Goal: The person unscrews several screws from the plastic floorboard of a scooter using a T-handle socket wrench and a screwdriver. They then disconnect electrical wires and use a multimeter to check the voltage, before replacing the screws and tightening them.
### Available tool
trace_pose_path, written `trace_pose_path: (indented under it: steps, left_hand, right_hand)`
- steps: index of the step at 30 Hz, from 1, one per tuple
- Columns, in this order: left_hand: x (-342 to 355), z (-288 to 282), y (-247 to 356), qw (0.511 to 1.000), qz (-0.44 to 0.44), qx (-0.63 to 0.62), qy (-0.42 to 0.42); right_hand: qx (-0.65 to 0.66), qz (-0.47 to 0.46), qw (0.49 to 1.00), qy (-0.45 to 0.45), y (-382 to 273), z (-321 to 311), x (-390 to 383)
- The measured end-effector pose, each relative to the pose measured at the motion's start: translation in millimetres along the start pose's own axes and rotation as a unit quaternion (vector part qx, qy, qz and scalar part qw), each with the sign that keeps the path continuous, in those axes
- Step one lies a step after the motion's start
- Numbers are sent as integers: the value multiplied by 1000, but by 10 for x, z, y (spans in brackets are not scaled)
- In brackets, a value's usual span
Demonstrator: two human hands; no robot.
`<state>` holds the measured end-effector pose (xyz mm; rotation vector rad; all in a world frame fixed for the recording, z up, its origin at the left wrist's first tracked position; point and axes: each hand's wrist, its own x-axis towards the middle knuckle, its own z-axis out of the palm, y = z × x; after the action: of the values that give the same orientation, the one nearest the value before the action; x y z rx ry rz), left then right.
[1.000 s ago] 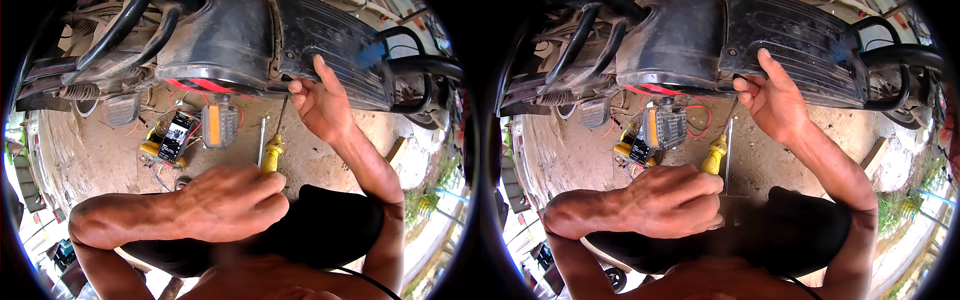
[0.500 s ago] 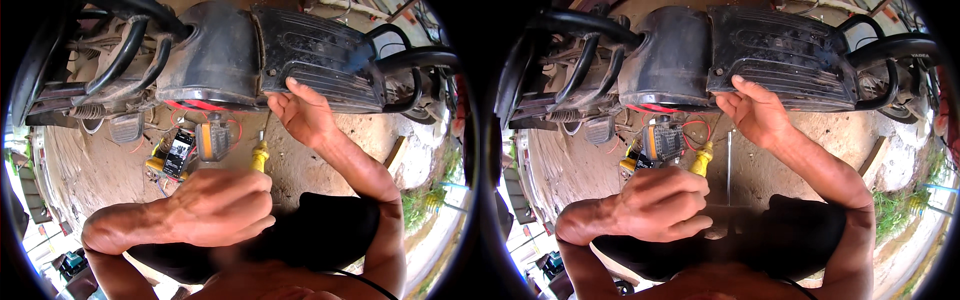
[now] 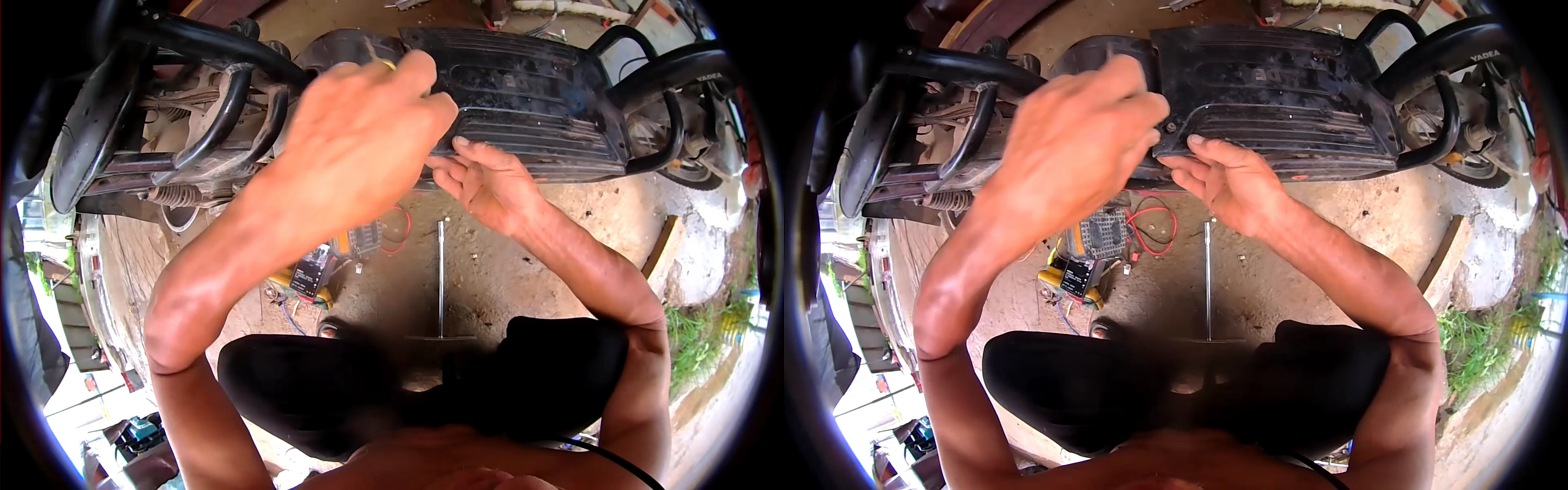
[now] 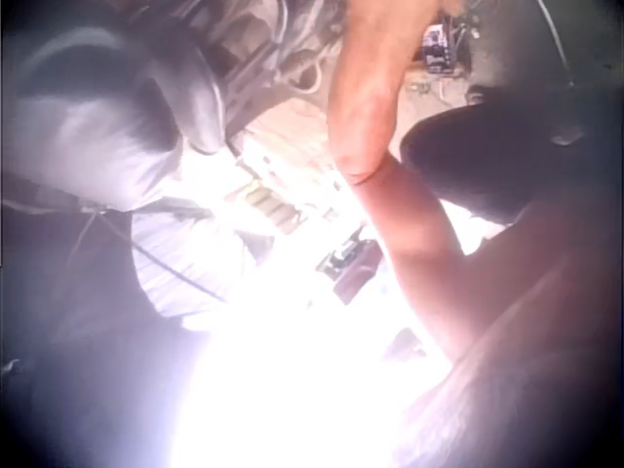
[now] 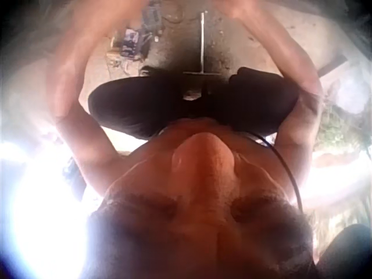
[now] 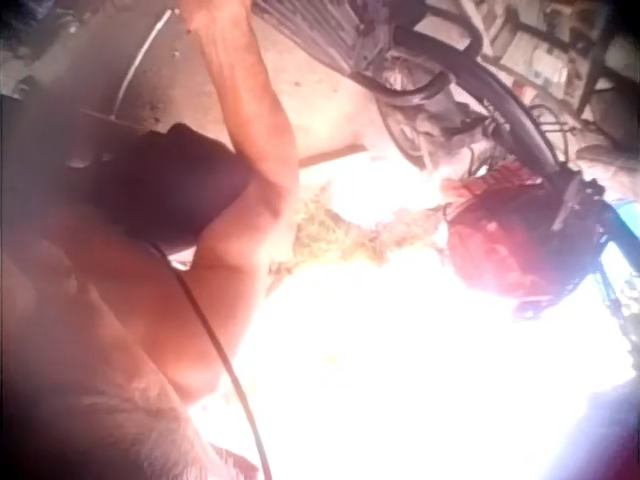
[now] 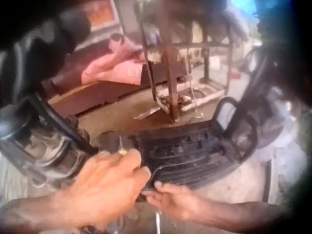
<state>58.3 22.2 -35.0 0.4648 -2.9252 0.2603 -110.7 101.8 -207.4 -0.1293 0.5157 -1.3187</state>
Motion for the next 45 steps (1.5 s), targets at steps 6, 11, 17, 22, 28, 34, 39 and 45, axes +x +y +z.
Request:
trace_pose_path:
  steps: [6, 11, 17, 22, 28, 34, 39, 45]
  left_hand:
    - [149, 503, -118, 999, 17, 12, -50]
    - [244, 540, -167, 997, 27, -23, -65]
    - [288, 223, -231, 999, -3, -46, -4]
    - [153, -29, 148, 976, -31, -212, 47]
    - [-215, -276, 846, 928, 68, -350, -109]
    - [-259, 645, 1324, 872, 154, -372, -277]
    - [-122, 1478, 1641, 880, 90, -360, -296]
    - [250, 2331, 2027, 753, -103, -481, -437]
  right_hand:
    - [-18, 6, 1000, -16, 25, -51, 19]
    - [-26, -1, 1000, -9, 23, -58, 29]
    - [-96, 60, 993, 31, -36, 91, -24]
    - [-316, 246, 911, -94, -178, -59, -345]
    - [-371, 263, 873, -177, -56, -503, -702]
    - [-515, 70, 849, 91, 103, -1883, -1308]
    - [-412, -85, 775, 471, -597, -3189, -1390]
    - [-473, -186, 576, 640, -1519, -4365, -1469]
